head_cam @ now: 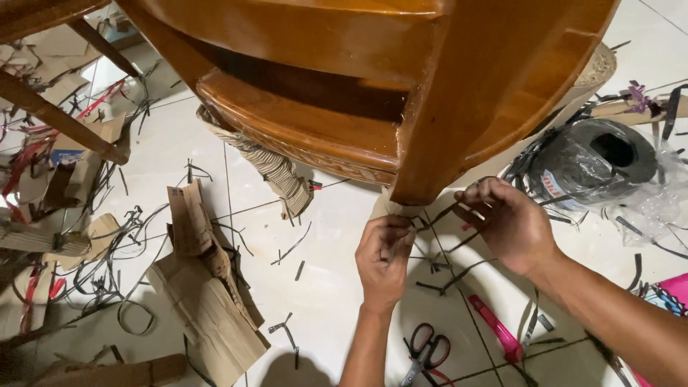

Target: The person wraps a cardboard sleeve around a wooden furniture leg and secures it with black zip ties. They repeatedly thread and tighten the zip ties around the sleeve, then trim the excess with scissors.

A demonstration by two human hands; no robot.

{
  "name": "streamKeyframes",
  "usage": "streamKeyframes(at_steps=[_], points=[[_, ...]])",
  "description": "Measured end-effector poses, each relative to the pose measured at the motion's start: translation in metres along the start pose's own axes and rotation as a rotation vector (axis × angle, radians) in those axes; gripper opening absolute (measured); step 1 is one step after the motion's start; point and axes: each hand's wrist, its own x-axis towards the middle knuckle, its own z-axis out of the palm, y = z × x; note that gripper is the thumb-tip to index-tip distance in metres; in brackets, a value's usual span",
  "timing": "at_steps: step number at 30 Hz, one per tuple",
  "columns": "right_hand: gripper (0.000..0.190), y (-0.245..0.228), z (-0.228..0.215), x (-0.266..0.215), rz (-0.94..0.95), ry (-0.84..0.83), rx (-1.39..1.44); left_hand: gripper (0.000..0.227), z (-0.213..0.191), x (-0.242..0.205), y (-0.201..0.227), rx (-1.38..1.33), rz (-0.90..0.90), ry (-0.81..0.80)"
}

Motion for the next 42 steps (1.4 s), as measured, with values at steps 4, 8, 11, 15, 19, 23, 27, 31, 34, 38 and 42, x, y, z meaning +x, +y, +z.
streamKeyframes(at_steps=[4, 8, 11, 15, 19, 23, 27, 31, 34, 38, 42], points=[[0.020, 0.015, -0.024, 0.029, -0.027, 0.094, 0.072, 0.004, -0.004, 0.002, 0.003, -0.005, -0.004, -0.027], [0.028, 0.020, -0.024, 0.041, -0.088, 0.134, 0.042, 0.010, -0.009, -0.003, -0.003, -0.092, -0.073, -0.040], [0.020, 0.006, 0.001, 0.046, -0.086, 0.153, 0.007, 0.012, -0.019, -0.005, -0.005, -0.146, -0.161, -0.024], [0.021, -0.002, 0.019, 0.068, -0.043, 0.173, -0.073, 0.014, -0.017, -0.003, -0.003, -0.192, -0.198, 0.016], [0.025, 0.018, 0.011, 0.077, -0.014, 0.157, -0.162, 0.012, -0.008, -0.005, -0.009, -0.231, -0.204, 0.025], [0.022, 0.015, 0.032, 0.057, -0.020, 0.090, -0.211, 0.014, 0.008, -0.006, -0.008, -0.280, -0.169, 0.021], [0.023, 0.025, 0.018, 0.080, -0.161, 0.059, -0.710, 0.022, 0.019, -0.004, -0.001, -0.295, -0.105, 0.022], [0.022, 0.030, 0.002, 0.086, -0.192, 0.026, -0.840, 0.021, 0.017, 0.003, -0.001, -0.214, -0.085, -0.013], [0.021, 0.033, -0.008, 0.090, -0.225, -0.003, -0.965, 0.014, 0.014, 0.006, -0.006, -0.132, -0.123, -0.016], [0.020, 0.036, -0.022, 0.095, -0.273, -0.037, -1.124, 0.017, 0.010, 0.014, 0.011, -0.001, -0.231, -0.058], [0.019, 0.042, -0.038, 0.094, -0.303, -0.072, -1.287, 0.019, 0.007, 0.024, 0.030, 0.079, -0.318, -0.090]])
